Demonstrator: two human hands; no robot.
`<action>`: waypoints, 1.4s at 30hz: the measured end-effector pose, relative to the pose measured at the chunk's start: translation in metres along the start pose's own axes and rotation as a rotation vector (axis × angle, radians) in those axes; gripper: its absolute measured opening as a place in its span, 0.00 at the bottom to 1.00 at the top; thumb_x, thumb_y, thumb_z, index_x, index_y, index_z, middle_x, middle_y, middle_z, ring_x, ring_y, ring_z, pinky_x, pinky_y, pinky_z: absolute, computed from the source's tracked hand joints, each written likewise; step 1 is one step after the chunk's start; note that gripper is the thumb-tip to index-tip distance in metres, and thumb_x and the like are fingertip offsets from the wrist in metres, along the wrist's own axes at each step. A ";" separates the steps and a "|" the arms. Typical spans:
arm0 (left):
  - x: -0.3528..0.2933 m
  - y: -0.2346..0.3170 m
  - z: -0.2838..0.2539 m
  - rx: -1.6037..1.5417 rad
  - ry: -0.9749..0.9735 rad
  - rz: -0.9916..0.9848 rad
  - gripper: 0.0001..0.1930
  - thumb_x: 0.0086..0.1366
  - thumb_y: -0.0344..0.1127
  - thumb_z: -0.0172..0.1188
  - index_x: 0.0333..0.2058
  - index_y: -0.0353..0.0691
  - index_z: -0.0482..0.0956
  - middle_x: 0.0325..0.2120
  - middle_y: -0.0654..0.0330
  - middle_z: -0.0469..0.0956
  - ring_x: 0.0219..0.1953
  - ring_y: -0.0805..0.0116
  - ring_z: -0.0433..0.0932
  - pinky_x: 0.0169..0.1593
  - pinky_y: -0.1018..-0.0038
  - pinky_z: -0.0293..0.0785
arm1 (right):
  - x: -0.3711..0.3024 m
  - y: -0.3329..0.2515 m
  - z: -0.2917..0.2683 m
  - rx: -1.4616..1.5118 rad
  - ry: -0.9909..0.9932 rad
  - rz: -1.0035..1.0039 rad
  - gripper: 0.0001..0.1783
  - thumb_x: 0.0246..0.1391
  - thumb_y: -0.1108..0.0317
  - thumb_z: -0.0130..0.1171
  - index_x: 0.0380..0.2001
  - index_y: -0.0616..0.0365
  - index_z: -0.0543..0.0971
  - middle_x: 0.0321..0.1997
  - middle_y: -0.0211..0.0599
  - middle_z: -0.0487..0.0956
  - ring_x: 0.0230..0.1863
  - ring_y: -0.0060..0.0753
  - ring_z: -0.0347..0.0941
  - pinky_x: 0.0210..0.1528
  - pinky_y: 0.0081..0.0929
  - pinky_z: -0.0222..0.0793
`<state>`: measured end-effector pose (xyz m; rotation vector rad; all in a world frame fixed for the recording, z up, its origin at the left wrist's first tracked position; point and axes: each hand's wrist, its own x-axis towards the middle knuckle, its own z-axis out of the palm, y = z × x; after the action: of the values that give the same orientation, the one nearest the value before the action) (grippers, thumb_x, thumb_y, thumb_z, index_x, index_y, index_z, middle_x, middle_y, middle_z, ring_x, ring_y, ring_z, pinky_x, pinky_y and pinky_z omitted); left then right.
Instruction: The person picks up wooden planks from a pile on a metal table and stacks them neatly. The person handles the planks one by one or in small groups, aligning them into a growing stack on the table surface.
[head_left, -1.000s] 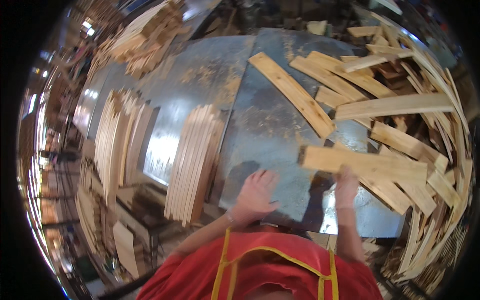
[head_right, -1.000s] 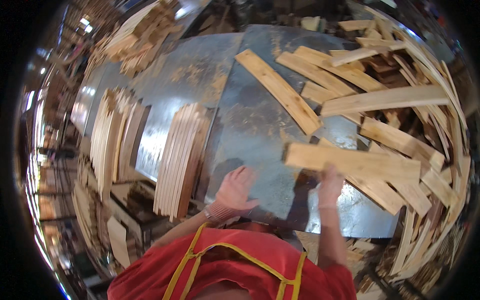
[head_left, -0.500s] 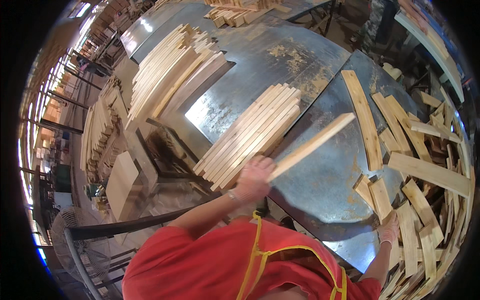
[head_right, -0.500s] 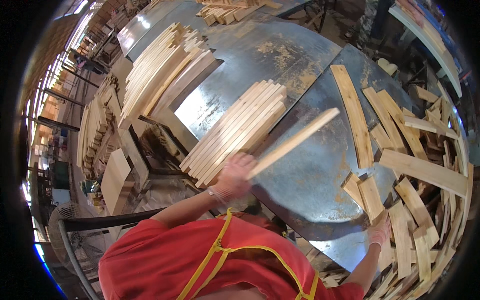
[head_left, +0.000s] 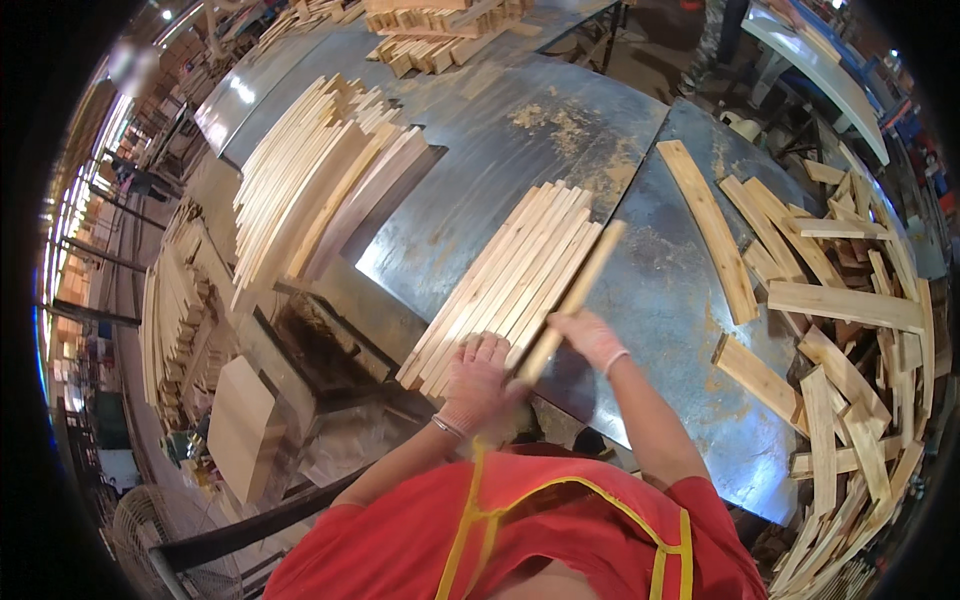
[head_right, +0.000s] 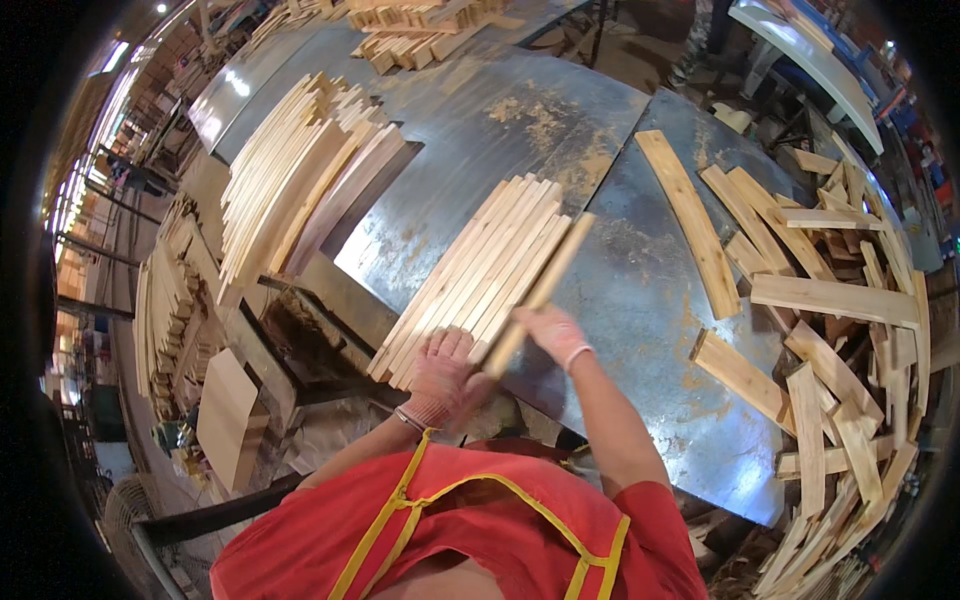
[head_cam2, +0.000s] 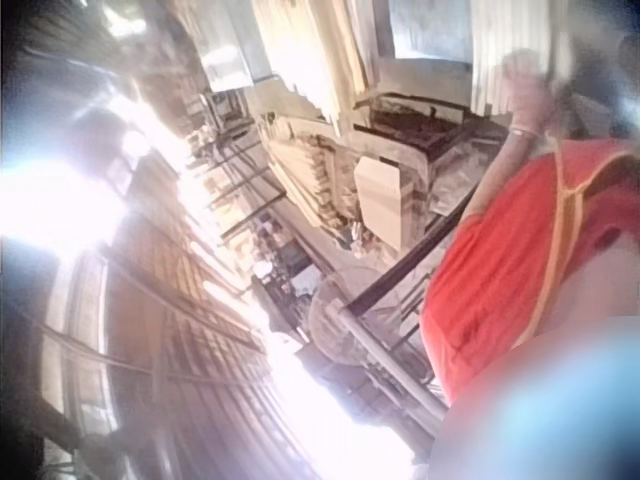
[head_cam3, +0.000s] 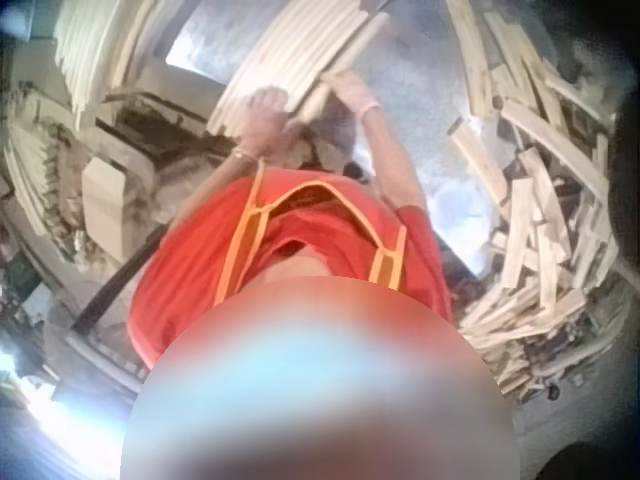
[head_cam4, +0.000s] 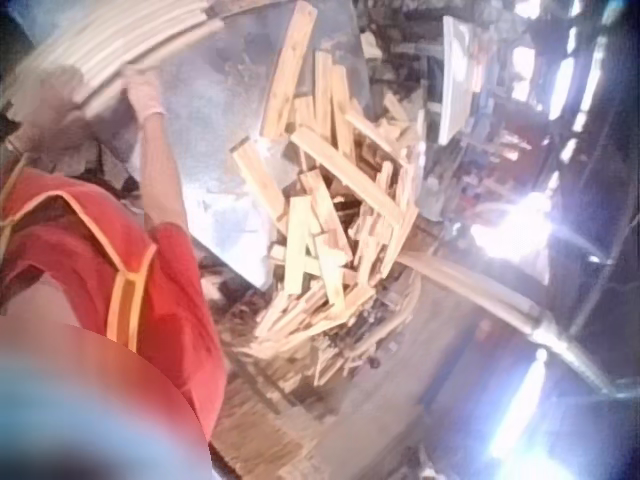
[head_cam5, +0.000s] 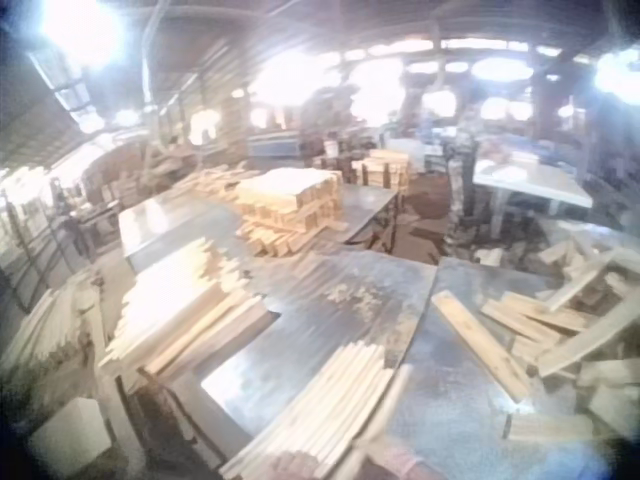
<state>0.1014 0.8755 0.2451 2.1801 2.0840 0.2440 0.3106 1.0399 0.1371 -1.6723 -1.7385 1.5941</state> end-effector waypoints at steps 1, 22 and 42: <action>-0.002 0.002 -0.005 -0.003 -0.022 -0.030 0.27 0.61 0.49 0.67 0.54 0.39 0.78 0.58 0.53 0.73 0.67 0.50 0.67 0.72 0.51 0.59 | -0.012 -0.043 0.005 0.094 -0.202 0.050 0.36 0.61 0.42 0.66 0.57 0.66 0.80 0.45 0.44 0.84 0.45 0.41 0.78 0.49 0.37 0.74; 0.101 0.162 0.100 -2.321 -0.820 -0.736 0.36 0.70 0.60 0.63 0.66 0.41 0.68 0.62 0.51 0.76 0.61 0.51 0.78 0.63 0.54 0.74 | -0.080 0.121 -0.322 0.870 0.484 -0.039 0.27 0.70 0.51 0.57 0.64 0.55 0.76 0.52 0.32 0.78 0.51 0.27 0.73 0.54 0.30 0.71; -0.005 0.072 0.001 -0.743 -0.281 -0.468 0.27 0.60 0.45 0.74 0.54 0.37 0.82 0.46 0.56 0.85 0.44 0.59 0.84 0.51 0.66 0.80 | -0.099 0.080 -0.080 0.516 0.315 0.043 0.34 0.61 0.47 0.68 0.51 0.72 0.81 0.45 0.46 0.85 0.42 0.36 0.78 0.49 0.39 0.76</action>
<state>0.1720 0.8670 0.2579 1.2002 1.8582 0.5211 0.4473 0.9783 0.1503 -1.5919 -1.0358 1.5246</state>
